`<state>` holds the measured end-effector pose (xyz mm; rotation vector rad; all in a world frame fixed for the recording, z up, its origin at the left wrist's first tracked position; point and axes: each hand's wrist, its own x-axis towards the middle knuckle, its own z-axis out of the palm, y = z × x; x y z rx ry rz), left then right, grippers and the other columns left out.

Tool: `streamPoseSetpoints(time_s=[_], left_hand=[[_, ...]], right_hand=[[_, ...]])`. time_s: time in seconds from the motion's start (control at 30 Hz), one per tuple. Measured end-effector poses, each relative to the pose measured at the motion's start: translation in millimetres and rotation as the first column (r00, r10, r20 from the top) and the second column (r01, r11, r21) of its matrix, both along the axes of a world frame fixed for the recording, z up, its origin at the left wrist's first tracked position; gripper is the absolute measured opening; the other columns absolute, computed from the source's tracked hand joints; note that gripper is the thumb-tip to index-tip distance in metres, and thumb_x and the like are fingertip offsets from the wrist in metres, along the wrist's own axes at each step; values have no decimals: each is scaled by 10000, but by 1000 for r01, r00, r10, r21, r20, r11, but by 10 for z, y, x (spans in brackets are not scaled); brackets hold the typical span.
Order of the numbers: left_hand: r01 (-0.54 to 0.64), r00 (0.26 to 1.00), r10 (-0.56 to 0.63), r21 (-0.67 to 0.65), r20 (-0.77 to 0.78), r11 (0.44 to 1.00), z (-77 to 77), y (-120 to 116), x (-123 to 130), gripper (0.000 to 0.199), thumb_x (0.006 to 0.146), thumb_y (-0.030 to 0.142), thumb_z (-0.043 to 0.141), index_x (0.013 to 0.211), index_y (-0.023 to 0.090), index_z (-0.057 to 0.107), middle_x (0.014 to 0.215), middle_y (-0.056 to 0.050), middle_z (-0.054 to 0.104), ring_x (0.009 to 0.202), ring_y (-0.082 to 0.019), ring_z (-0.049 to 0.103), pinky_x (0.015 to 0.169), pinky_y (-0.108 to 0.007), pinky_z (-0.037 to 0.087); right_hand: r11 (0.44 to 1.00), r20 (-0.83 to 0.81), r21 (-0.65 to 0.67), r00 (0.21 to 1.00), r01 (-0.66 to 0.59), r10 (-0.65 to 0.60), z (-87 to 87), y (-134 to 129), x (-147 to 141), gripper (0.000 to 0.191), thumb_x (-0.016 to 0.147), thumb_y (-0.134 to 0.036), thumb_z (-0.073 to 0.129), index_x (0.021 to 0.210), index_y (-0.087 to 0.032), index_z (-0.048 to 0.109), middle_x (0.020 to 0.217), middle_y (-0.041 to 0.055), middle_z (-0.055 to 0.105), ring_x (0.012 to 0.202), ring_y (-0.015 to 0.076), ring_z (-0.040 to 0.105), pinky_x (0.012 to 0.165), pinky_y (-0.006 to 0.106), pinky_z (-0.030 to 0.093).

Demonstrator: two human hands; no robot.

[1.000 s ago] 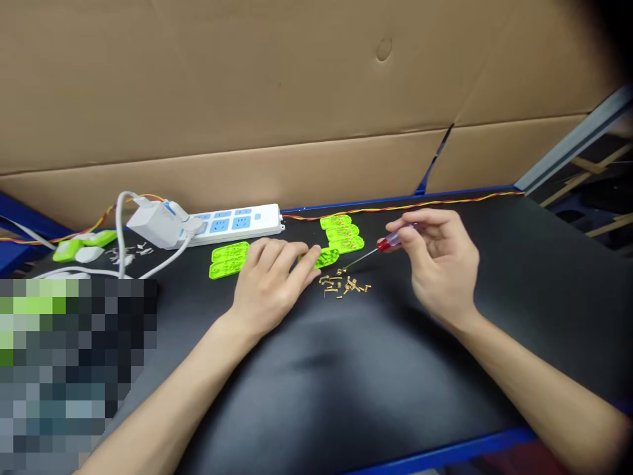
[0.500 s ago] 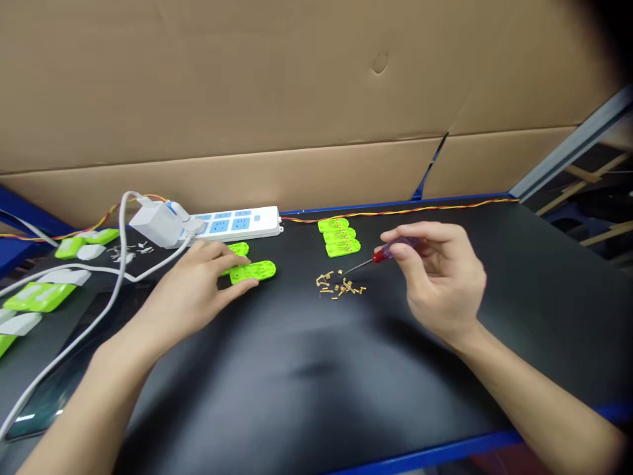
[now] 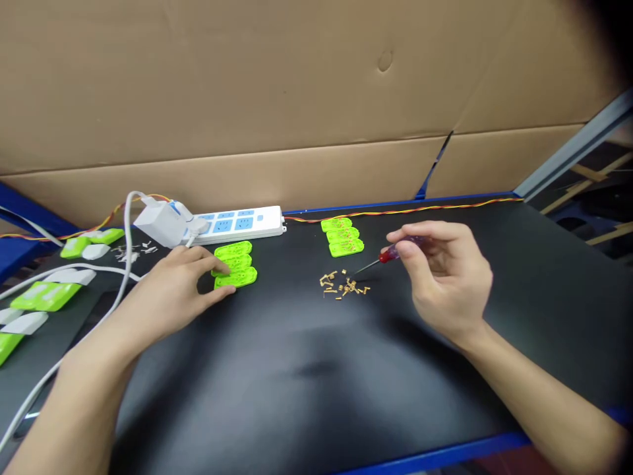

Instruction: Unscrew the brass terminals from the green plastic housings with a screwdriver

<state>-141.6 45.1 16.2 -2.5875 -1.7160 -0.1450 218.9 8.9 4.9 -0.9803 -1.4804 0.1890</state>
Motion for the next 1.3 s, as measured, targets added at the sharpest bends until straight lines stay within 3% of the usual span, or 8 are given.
streamPoseSetpoints(time_s=[0.2, 0.53, 0.77, 1.0, 1.17, 1.3], left_hand=[[25, 1000, -25, -13, 4, 1000, -27, 11, -28, 414, 838, 555, 551, 1036, 209, 663, 1114, -85, 630, 1077, -279, 547, 1010, -415, 404], [-7, 999, 6, -36, -44, 999, -49, 30, -102, 429, 835, 521, 524, 1064, 182, 653, 1093, -99, 651, 1054, -289, 564, 972, -420, 434], [-12, 999, 12, -17, -32, 1000, 18, -18, -53, 393, 851, 470, 574, 1083, 161, 644, 1131, -121, 643, 1075, -299, 568, 988, -441, 433], [66, 996, -73, 121, 47, 990, 38, -122, 352, 352, 908, 445, 511, 1112, 184, 632, 1140, -115, 643, 1095, -292, 562, 1001, -440, 433], [199, 975, -206, 83, 86, 976, -106, -205, 805, 355, 959, 353, 444, 1233, 189, 600, 1234, -104, 608, 1129, -273, 540, 998, -453, 449], [234, 969, -242, 150, 40, 961, -217, -212, 1034, 321, 966, 320, 457, 1220, 218, 625, 1248, -97, 607, 1131, -288, 526, 958, -467, 464]], right_hand=[[1000, 15, 0, 999, 30, -30, 7, -11, -5, 185, 862, -184, 650, 1033, -248, 625, 937, 14, 714, 718, 146, 722, 679, 328, 618], [999, -88, -10, 996, 33, -33, -40, 100, 41, 151, 849, -197, 674, 985, -235, 622, 949, 19, 712, 849, 167, 727, 787, 357, 623], [998, 24, -57, 999, 35, -33, -188, 200, 55, 130, 860, -221, 664, 983, -226, 624, 987, 20, 726, 908, 164, 720, 845, 368, 607], [991, 75, -87, 992, -97, 103, -248, 180, -90, 111, 862, -185, 654, 963, -226, 631, 967, 16, 732, 919, 159, 719, 856, 353, 607], [969, 93, -100, 968, -225, 235, -227, 101, -207, 122, 857, -152, 655, 943, -235, 632, 963, 0, 742, 943, 155, 724, 862, 337, 615], [962, 65, -69, 961, -263, 268, -216, 58, -233, 168, 849, -140, 663, 966, -255, 627, 964, -12, 744, 947, 162, 726, 874, 358, 620]])
